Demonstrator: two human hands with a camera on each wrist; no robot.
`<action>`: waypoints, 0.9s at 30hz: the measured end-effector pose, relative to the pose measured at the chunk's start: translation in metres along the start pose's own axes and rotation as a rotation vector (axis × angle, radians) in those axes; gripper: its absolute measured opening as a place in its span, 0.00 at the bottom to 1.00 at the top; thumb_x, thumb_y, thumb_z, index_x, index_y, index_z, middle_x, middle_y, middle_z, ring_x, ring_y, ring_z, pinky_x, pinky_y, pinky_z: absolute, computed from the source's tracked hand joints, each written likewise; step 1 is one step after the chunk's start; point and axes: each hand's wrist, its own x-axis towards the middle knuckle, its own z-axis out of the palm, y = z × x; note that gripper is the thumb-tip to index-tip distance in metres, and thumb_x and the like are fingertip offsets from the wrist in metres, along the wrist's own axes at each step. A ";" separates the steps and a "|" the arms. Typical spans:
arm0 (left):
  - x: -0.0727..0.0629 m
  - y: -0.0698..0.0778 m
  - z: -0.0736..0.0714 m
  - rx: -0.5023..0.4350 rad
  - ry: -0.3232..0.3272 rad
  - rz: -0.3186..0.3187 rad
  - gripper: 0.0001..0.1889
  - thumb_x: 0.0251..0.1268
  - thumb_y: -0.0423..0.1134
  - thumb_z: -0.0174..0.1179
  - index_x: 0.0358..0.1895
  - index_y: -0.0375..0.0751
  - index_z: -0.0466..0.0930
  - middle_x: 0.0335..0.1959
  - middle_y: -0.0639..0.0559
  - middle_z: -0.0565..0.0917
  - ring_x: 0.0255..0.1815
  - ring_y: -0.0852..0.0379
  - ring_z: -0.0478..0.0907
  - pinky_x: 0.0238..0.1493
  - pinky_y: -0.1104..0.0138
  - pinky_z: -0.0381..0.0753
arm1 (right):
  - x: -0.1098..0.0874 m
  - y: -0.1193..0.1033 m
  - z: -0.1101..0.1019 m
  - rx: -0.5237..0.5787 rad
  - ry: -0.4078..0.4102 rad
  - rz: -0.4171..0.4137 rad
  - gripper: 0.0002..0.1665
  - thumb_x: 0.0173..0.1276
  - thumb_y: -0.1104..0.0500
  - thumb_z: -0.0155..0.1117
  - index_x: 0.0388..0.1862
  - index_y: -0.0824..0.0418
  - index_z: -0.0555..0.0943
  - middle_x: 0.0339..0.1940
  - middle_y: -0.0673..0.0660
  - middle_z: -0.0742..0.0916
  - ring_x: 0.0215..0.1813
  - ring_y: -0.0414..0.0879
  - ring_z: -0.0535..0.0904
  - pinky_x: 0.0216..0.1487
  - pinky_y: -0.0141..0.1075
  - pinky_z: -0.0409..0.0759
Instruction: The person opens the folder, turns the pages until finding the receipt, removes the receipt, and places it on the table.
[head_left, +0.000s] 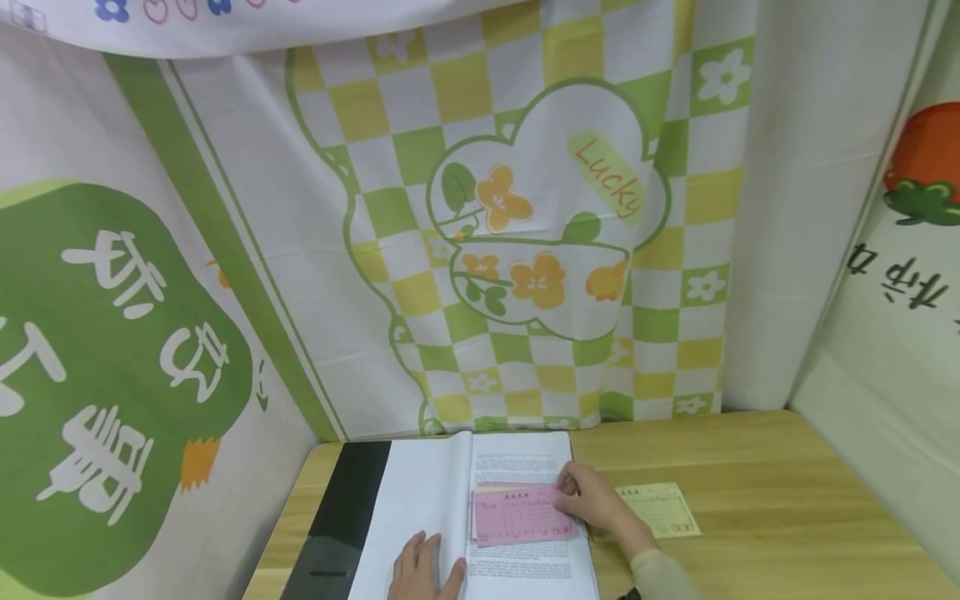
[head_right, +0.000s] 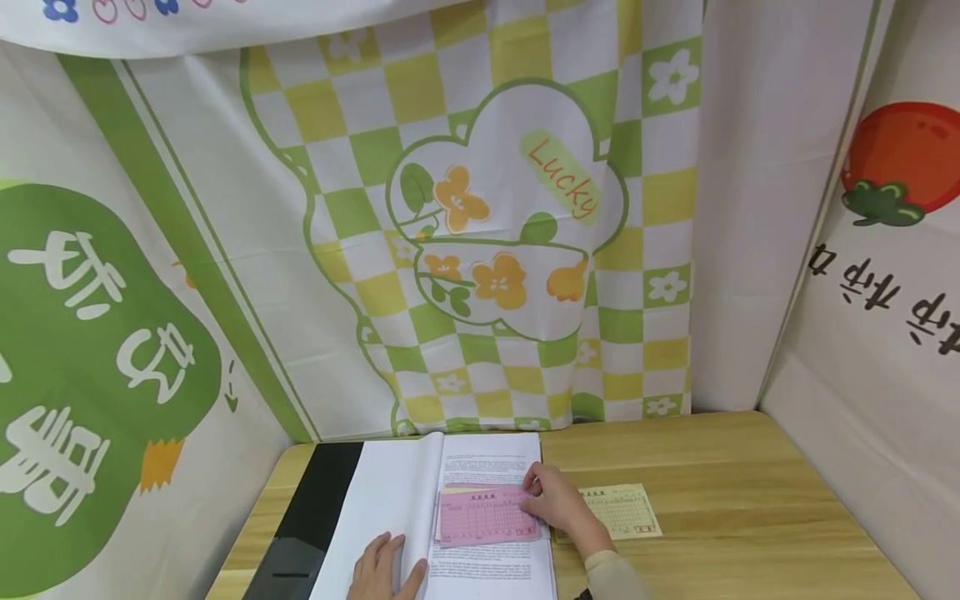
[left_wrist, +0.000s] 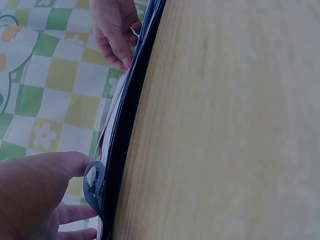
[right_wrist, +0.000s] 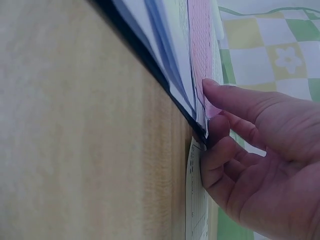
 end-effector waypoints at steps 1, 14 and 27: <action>0.000 0.000 0.000 -0.004 0.002 0.002 0.33 0.65 0.60 0.69 0.62 0.38 0.80 0.68 0.35 0.74 0.69 0.30 0.71 0.66 0.33 0.74 | 0.000 0.000 0.000 -0.005 0.004 0.011 0.17 0.61 0.65 0.79 0.44 0.64 0.81 0.36 0.54 0.82 0.38 0.46 0.77 0.41 0.41 0.80; 0.001 -0.001 0.000 -0.003 0.014 0.020 0.33 0.65 0.60 0.69 0.62 0.37 0.80 0.67 0.34 0.74 0.69 0.29 0.71 0.66 0.32 0.73 | 0.001 -0.002 -0.001 -0.031 -0.019 -0.004 0.09 0.67 0.63 0.75 0.41 0.61 0.82 0.33 0.51 0.82 0.37 0.45 0.77 0.38 0.38 0.80; 0.000 0.001 0.001 0.006 -0.020 -0.017 0.34 0.66 0.62 0.68 0.63 0.37 0.79 0.68 0.35 0.73 0.70 0.29 0.70 0.67 0.32 0.72 | 0.000 0.006 0.002 0.023 -0.038 -0.148 0.06 0.76 0.60 0.69 0.44 0.61 0.81 0.32 0.49 0.84 0.34 0.41 0.78 0.35 0.33 0.79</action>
